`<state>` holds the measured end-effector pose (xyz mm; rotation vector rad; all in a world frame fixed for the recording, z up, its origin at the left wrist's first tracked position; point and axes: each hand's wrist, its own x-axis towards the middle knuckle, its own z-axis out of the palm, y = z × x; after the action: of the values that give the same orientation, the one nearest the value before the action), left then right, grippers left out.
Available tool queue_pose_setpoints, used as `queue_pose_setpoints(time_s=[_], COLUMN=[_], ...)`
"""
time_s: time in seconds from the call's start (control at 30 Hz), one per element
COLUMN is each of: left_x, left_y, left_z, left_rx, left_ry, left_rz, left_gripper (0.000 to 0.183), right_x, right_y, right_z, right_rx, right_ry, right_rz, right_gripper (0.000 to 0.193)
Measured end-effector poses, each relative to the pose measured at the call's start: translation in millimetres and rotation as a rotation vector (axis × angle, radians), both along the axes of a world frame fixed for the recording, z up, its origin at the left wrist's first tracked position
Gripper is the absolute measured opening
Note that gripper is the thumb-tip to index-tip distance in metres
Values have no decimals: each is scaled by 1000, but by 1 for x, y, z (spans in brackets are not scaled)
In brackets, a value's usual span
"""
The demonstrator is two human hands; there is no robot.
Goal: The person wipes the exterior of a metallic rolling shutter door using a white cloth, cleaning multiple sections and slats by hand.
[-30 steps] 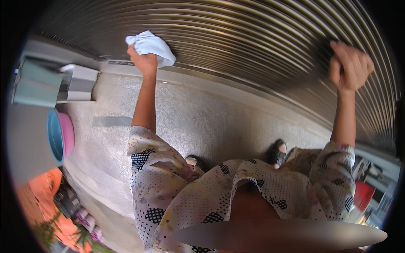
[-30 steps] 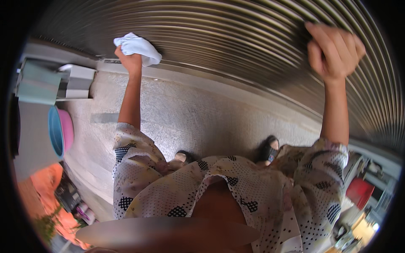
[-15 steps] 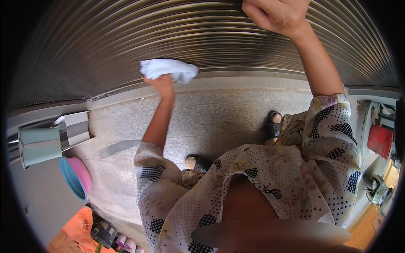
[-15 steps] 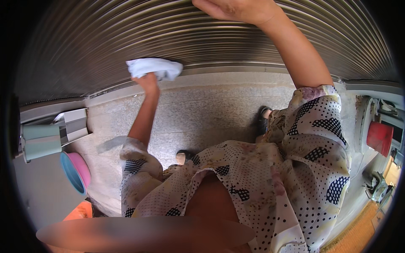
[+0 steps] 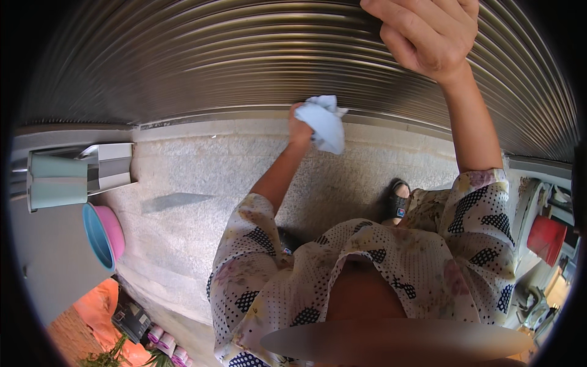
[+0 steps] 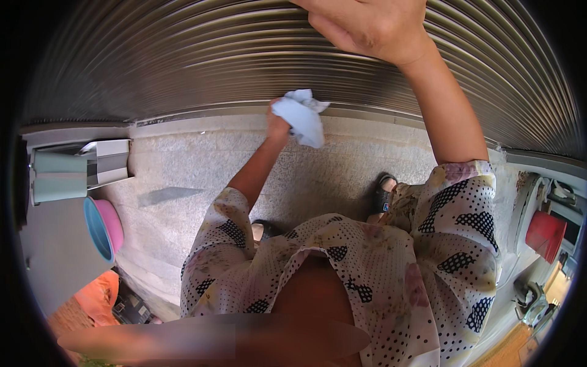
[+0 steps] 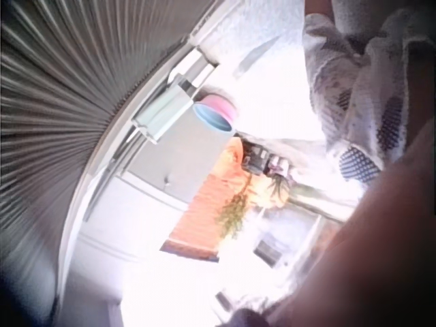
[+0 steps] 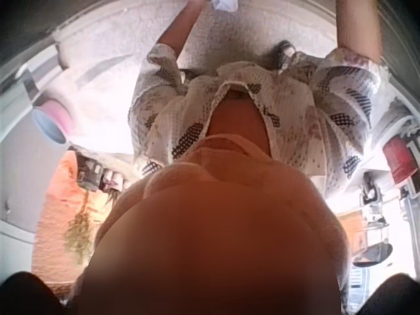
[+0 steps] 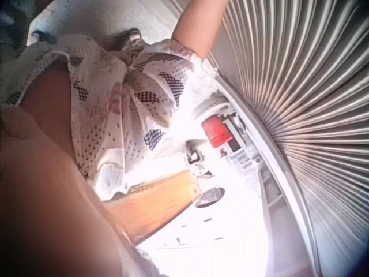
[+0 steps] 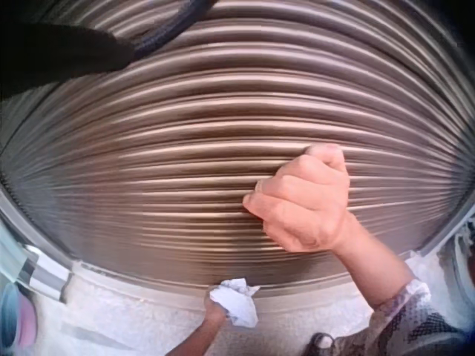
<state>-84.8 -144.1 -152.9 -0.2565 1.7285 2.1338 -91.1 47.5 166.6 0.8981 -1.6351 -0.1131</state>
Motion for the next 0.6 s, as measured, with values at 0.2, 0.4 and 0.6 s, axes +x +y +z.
queue_pose_setpoints(time_s=[0.2,0.4,0.6], left_x=[-33,-69,-32], left_y=[-75,-94,-25], left_z=[-17,32,106], left_rx=[126,104,-172], left_ry=[337,400,567], left_rz=[210,708,660], left_gripper=[26,28,47], right_x=[-14,-8,-19], right_y=[-1,-4,-2], right_z=[-14,-8,-16], right_rx=[-41,-90,-123], right_ry=[98,61,83], right_rz=[83,57,80], right_gripper=[18,17,12])
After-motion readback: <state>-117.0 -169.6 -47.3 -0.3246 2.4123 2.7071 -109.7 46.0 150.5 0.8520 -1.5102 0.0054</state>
